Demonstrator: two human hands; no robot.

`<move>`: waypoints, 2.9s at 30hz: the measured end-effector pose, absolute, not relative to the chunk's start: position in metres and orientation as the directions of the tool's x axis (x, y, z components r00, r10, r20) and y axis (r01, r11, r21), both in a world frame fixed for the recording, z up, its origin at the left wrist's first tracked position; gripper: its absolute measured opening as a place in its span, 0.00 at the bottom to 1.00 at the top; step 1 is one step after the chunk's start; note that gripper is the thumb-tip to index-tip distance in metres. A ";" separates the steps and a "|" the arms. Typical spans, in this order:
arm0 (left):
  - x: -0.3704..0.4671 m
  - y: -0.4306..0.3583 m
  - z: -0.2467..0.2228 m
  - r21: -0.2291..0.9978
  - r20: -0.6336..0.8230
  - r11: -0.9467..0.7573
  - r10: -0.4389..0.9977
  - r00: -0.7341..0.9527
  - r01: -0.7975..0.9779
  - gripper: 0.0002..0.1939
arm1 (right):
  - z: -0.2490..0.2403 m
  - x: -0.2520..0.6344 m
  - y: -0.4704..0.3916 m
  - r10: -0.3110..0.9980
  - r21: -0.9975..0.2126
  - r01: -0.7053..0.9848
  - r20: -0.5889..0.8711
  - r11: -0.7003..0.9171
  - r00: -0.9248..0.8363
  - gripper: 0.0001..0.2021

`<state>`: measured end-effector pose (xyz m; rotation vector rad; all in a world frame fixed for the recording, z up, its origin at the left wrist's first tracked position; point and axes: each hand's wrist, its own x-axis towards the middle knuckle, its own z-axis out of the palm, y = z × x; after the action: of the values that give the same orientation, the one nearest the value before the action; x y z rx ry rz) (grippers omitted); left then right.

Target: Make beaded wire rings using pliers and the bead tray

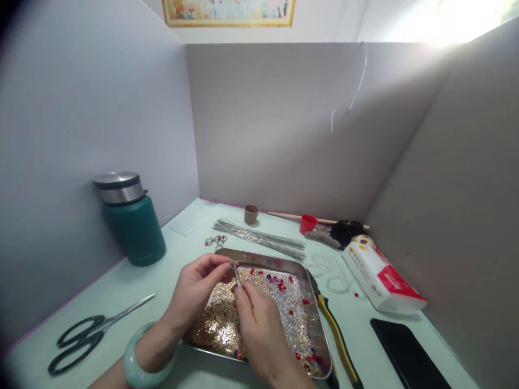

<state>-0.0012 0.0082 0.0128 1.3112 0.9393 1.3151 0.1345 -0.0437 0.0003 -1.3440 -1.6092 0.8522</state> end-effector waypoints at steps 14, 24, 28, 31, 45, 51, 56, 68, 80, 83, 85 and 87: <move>0.003 0.008 0.007 0.974 0.191 -0.177 0.977 0.091 -0.139 0.06 | 0.005 0.132 -0.045 0.969 -0.857 0.453 0.232 0.246 -0.086 0.14; 0.003 0.008 0.004 0.968 0.246 -0.243 0.968 0.045 -0.059 0.06 | -0.001 0.131 -0.042 0.947 -0.783 0.545 0.310 0.302 -0.079 0.11; 0.002 0.008 0.002 0.961 0.275 -0.275 0.961 0.020 0.018 0.06 | -0.002 0.132 -0.043 0.952 -0.785 0.549 0.297 0.288 -0.074 0.12; 0.002 0.008 0.003 0.951 0.306 -0.306 0.952 0.019 0.049 0.06 | -0.001 0.133 -0.044 0.951 -0.797 0.527 0.296 0.296 -0.086 0.12; -0.001 0.007 0.004 0.880 0.445 -0.437 0.896 0.002 0.186 0.06 | -0.007 0.131 -0.040 0.940 -0.684 0.665 0.332 0.299 -0.081 0.13; 0.000 0.009 0.000 0.926 0.358 -0.357 0.934 0.008 0.120 0.06 | -0.009 0.130 -0.039 0.939 -0.655 0.701 0.337 0.282 -0.062 0.13; 0.003 0.008 0.008 0.970 0.229 -0.223 0.972 0.057 -0.093 0.05 | -0.003 0.129 -0.043 0.943 -0.737 0.607 0.324 0.298 -0.070 0.13; 0.001 0.010 0.014 0.968 0.141 -0.100 0.976 0.166 -0.230 0.07 | -0.009 0.131 -0.045 0.988 -0.948 0.284 0.128 0.146 -0.081 0.16; -0.001 0.011 0.010 0.957 0.241 -0.211 0.960 0.144 -0.198 0.04 | -0.007 0.134 -0.044 0.992 -0.974 0.197 0.101 0.115 -0.082 0.17; -0.003 0.013 0.008 0.941 0.321 -0.300 0.937 0.134 -0.156 0.02 | -0.006 0.135 -0.045 0.991 -0.970 0.208 0.108 0.124 -0.084 0.17; -0.004 0.013 0.007 0.924 0.380 -0.369 0.916 0.129 -0.100 0.02 | -0.006 0.136 -0.045 0.991 -0.970 0.208 0.109 0.124 -0.083 0.17; -0.006 0.014 0.005 0.908 0.419 -0.416 0.899 0.127 -0.052 0.02 | -0.006 0.135 -0.045 0.992 -0.974 0.195 0.099 0.113 -0.082 0.17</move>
<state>-0.0057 0.0139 0.0055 1.5603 0.8524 1.4195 0.1354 -0.0446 -0.0065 -1.2380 -1.4583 1.0792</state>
